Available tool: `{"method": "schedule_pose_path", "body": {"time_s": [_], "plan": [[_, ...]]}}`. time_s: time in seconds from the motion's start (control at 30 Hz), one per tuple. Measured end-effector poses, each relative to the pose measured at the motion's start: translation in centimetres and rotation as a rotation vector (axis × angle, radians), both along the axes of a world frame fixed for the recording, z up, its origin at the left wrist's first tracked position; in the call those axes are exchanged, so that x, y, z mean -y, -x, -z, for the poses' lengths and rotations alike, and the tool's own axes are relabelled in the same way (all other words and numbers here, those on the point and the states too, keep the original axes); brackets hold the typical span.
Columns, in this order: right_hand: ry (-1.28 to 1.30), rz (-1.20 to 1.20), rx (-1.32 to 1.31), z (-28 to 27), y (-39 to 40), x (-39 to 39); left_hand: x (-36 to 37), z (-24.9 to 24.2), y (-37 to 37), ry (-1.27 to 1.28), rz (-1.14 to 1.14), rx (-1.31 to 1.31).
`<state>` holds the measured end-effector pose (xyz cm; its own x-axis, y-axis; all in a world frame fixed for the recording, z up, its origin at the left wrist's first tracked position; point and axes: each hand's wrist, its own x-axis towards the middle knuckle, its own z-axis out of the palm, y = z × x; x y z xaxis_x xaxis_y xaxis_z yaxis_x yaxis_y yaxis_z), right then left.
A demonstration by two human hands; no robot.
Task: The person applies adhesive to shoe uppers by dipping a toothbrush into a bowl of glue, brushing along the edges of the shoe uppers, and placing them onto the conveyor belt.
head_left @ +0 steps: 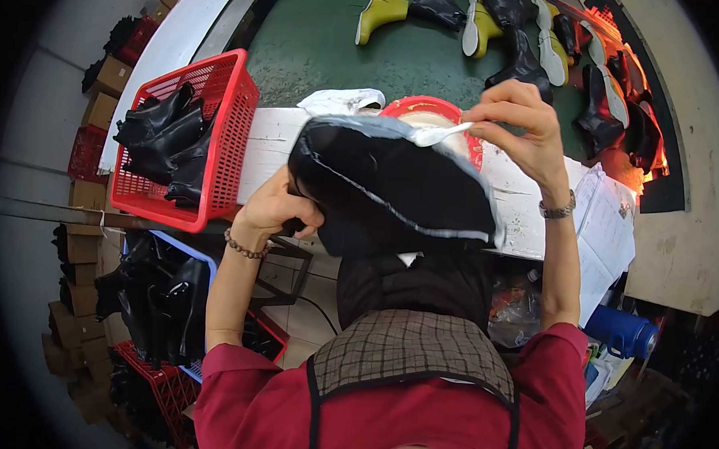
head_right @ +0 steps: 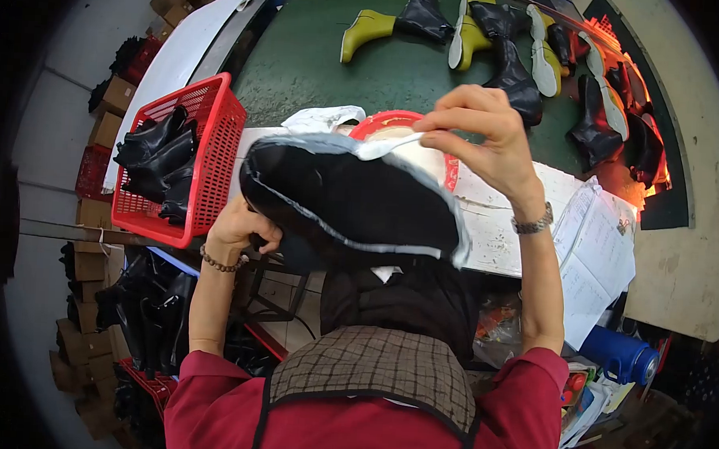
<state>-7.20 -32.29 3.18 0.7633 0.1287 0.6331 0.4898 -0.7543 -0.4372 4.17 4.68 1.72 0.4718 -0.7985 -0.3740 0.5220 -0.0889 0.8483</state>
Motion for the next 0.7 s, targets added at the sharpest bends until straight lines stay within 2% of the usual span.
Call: {"method": "schedule_pose_path", "body": {"time_s": [0.03,0.1,0.13,0.17,0.23,0.3,0.33,0.37,0.53,0.6,0.7], "plan": [[-0.002,-0.005,0.002,0.1,0.3,0.0,-0.3,0.1,-0.1,-0.002,-0.005,0.002],[-0.347,0.142,0.015,0.4,0.9,-0.1,-0.6,0.1,-0.2,-0.063,-0.091,0.421],[-0.329,0.180,0.087,0.1,1.3,-0.3,-0.4,0.1,0.0,-0.147,-0.110,0.712],[-0.329,0.178,0.088,-0.3,1.8,-1.0,0.6,0.4,0.2,-0.148,-0.112,0.713],[-0.386,0.251,-0.016,-0.9,2.8,-3.5,3.4,1.2,1.0,-0.010,-0.473,1.375],[-0.428,0.217,-0.056,-0.7,3.2,-5.7,4.1,0.7,1.4,-0.064,-0.464,1.381],[-0.434,0.193,-0.010,-0.3,3.0,-6.5,4.5,1.2,1.0,-0.028,-0.488,1.510],[-0.375,0.219,0.006,-0.2,3.1,-7.0,4.8,1.7,0.6,0.010,-0.513,1.638],[-0.270,0.200,-0.006,1.0,4.0,-7.7,6.2,2.1,0.4,0.077,-0.651,1.795],[-0.237,0.193,0.002,0.5,4.4,-8.2,6.3,1.8,0.5,-0.015,-0.661,1.924],[-0.251,0.154,-0.035,-0.4,5.1,-8.6,6.5,2.9,0.6,-0.140,-0.658,1.973]]}}
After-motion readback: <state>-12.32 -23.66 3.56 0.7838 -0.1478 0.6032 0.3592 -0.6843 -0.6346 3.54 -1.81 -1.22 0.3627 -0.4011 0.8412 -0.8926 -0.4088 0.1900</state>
